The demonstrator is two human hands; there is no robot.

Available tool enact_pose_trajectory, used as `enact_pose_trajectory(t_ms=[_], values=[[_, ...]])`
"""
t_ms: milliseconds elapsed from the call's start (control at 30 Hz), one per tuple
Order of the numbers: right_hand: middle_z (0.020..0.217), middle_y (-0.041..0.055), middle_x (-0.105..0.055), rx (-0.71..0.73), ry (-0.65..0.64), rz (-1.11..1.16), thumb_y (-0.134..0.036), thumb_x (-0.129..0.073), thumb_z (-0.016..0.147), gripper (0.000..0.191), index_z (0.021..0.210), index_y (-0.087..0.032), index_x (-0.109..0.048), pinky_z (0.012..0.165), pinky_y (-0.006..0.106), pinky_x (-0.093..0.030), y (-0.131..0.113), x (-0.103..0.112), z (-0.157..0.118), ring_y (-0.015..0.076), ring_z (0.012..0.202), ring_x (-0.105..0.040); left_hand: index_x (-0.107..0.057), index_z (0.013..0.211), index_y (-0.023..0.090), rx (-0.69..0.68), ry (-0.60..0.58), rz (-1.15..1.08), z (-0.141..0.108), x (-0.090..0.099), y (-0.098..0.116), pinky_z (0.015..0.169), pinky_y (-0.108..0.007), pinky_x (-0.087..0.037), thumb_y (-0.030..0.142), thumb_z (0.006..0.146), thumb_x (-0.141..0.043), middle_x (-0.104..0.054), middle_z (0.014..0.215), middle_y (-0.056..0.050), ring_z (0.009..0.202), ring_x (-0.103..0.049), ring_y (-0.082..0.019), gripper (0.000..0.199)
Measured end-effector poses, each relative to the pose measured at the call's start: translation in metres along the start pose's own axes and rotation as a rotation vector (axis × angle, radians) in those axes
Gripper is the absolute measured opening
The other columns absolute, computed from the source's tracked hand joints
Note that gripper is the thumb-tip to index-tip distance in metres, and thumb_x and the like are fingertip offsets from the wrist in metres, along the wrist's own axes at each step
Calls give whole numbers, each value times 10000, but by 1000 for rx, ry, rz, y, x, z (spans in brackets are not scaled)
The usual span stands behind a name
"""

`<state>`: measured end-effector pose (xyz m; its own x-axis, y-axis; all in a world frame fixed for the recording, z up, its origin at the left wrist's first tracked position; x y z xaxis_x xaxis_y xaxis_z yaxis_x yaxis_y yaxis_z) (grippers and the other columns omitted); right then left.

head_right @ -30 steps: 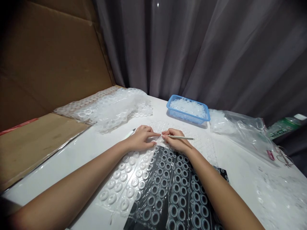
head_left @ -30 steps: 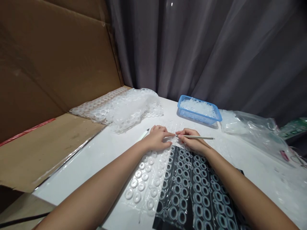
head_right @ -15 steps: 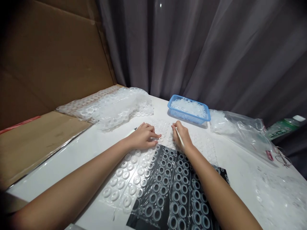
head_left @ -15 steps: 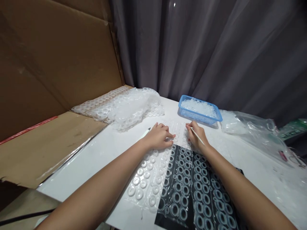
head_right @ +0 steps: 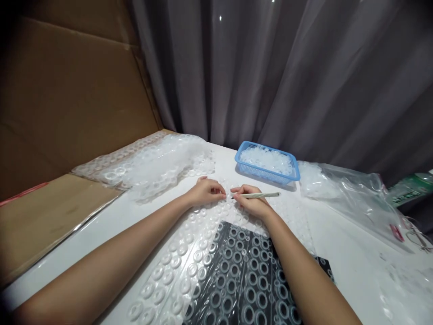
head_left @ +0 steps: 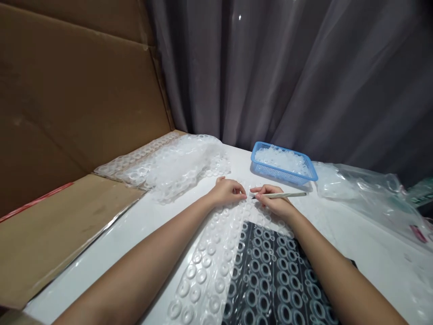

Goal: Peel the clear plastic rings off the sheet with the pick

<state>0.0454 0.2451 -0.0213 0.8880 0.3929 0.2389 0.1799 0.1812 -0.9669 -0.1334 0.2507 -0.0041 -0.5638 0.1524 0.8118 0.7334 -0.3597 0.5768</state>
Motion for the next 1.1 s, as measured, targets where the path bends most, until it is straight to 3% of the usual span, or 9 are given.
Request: enact_pose_trajectory(t_ms=[133, 400, 600, 767, 867, 1000, 1100], values=[[1104, 127, -651, -1, -36, -50, -335, -628, 763, 225, 652, -167, -528, 531, 262, -440, -1, 0, 3, 121, 633, -582, -707, 796, 241, 22, 4, -9, 1, -1, -2, 1011, -492, -158, 423, 753, -649, -649, 709, 41, 695, -574, -138, 196], [1123, 120, -654, 39, -32, -176, -294, -593, 783, 174, 663, -177, -549, 686, 329, -486, -6, 0, 2, 201, 848, -647, -692, 853, 260, -71, 11, 41, -1, -1, 0, 998, -511, -151, 391, 804, -617, -667, 766, 40, 728, -574, -141, 159], [946, 88, -692, 256, -27, -432, -217, -546, 811, 165, 649, -193, -564, 800, 342, -466, -24, -8, -7, 233, 991, -620, -702, 880, 298, -126, -23, 74, -2, 0, 4, 1014, -513, -102, 348, 830, -605, -685, 849, 25, 919, -576, -187, 120], [870, 72, -683, 330, 10, -616, -245, -450, 873, 144, 795, -202, -564, 713, 294, -468, -26, -15, -10, 188, 773, -639, -697, 856, 288, -138, -29, 113, -3, 2, 8, 1018, -506, -95, 306, 827, -603, -678, 858, 32, 927, -572, -181, 100], [811, 81, -669, 319, 143, -640, -269, -401, 882, 170, 797, -199, -531, 684, 301, -468, -25, -12, -8, 203, 744, -634, -695, 850, 278, -125, -36, 102, -3, 2, 9, 1016, -503, -115, 301, 823, -602, -678, 868, 29, 926, -576, -188, 100], [931, 106, -668, 127, 440, -481, -329, -437, 850, 181, 781, -194, -536, 582, 291, -477, -14, 7, -4, 188, 663, -627, -689, 847, 265, -125, -55, 105, -3, 1, 9, 1017, -500, -125, 295, 819, -598, -683, 913, 27, 948, -572, -192, 100], [1128, 104, -630, 12, 410, -322, -379, -536, 795, 203, 732, -189, -565, 513, 260, -461, -3, 14, 0, 136, 593, -603, -676, 939, 264, -125, -66, 105, -3, -1, 8, 1000, -480, -172, 315, 839, -562, -687, 903, 15, 902, -578, -183, 160]])
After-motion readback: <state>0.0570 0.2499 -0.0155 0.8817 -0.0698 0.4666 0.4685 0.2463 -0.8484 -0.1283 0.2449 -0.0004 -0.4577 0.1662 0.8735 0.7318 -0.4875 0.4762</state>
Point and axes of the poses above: each hand's wrist, its own z-axis towards the middle knuckle, its own x-axis out of the back of the hand, y = z × x, the point moved 4 cm from there along z, towards the middle knuckle
